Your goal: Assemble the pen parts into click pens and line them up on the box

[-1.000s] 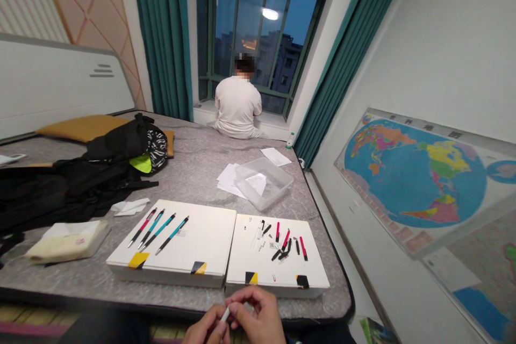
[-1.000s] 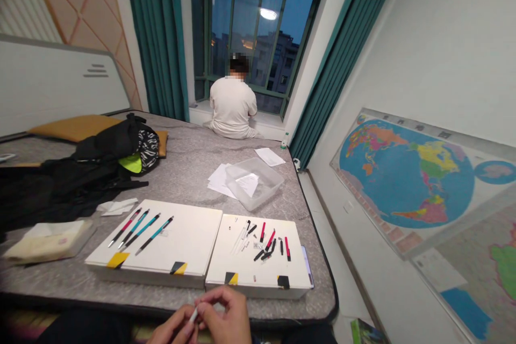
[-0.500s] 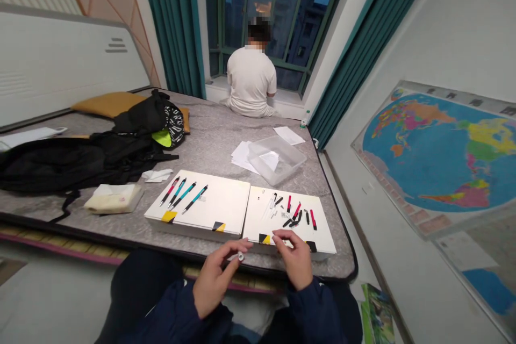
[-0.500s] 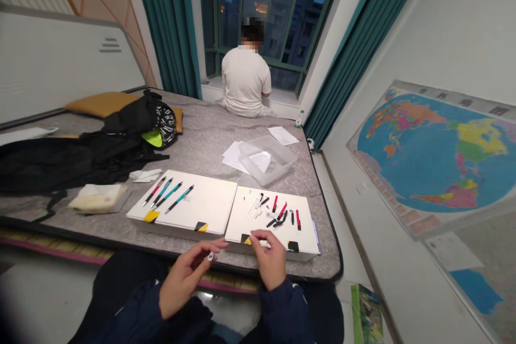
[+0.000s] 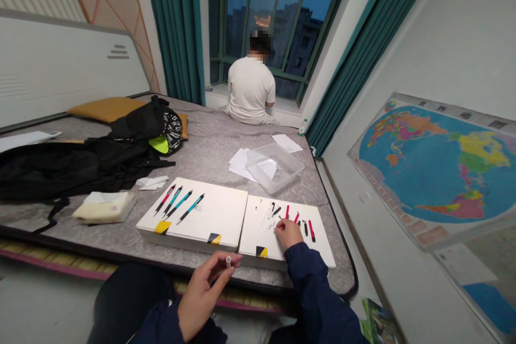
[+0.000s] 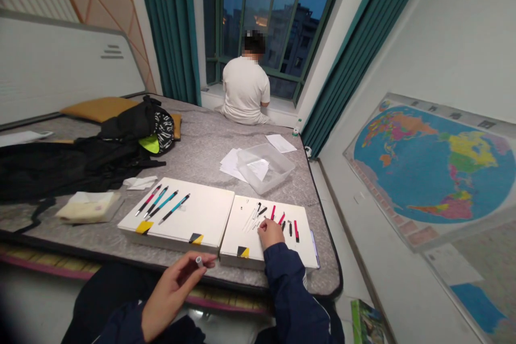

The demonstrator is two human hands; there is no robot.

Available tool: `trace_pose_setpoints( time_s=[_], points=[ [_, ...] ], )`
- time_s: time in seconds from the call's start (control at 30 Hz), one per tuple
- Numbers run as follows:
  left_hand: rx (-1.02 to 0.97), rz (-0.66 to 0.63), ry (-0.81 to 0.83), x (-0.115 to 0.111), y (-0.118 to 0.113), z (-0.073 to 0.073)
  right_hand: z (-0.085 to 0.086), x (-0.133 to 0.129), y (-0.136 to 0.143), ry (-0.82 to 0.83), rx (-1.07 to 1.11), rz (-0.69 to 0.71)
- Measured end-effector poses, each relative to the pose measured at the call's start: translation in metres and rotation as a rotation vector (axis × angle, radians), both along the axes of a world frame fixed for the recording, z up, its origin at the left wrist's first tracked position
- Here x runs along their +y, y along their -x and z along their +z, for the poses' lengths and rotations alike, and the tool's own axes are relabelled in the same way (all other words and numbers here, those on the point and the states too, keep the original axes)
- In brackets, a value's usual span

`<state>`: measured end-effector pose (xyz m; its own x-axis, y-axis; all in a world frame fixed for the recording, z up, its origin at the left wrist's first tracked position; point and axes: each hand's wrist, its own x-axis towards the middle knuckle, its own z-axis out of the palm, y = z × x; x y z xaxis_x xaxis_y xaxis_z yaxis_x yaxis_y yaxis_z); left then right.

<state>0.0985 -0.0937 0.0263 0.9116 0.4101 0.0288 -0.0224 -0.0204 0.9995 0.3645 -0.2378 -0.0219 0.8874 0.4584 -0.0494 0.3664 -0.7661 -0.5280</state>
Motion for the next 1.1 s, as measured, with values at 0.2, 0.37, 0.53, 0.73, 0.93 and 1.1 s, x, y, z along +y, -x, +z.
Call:
trace_pose_setpoints(
  time_s=[0.2,0.37,0.53,0.73,0.93,1.1],
  points=[
    [0.005,0.051,0.036,0.003,0.001,-0.004,0.001,0.000,0.003,0.093,-0.060,-0.006],
    [0.030,0.072,0.046,0.015,0.003,-0.009,0.012,-0.015,0.001,0.144,-0.132,-0.020],
    [0.032,0.100,0.047,0.017,0.001,-0.015,0.018,-0.024,0.007,0.166,-0.182,-0.006],
    [0.045,0.058,0.047,0.014,0.005,-0.023,0.017,-0.037,0.023,0.141,-0.203,0.008],
    [0.067,-0.012,0.047,0.010,0.005,-0.028,0.016,-0.064,0.025,0.142,-0.193,0.032],
    [0.108,-0.063,0.055,0.000,0.006,-0.029,0.022,-0.038,0.020,0.163,-0.163,0.191]
  ],
)
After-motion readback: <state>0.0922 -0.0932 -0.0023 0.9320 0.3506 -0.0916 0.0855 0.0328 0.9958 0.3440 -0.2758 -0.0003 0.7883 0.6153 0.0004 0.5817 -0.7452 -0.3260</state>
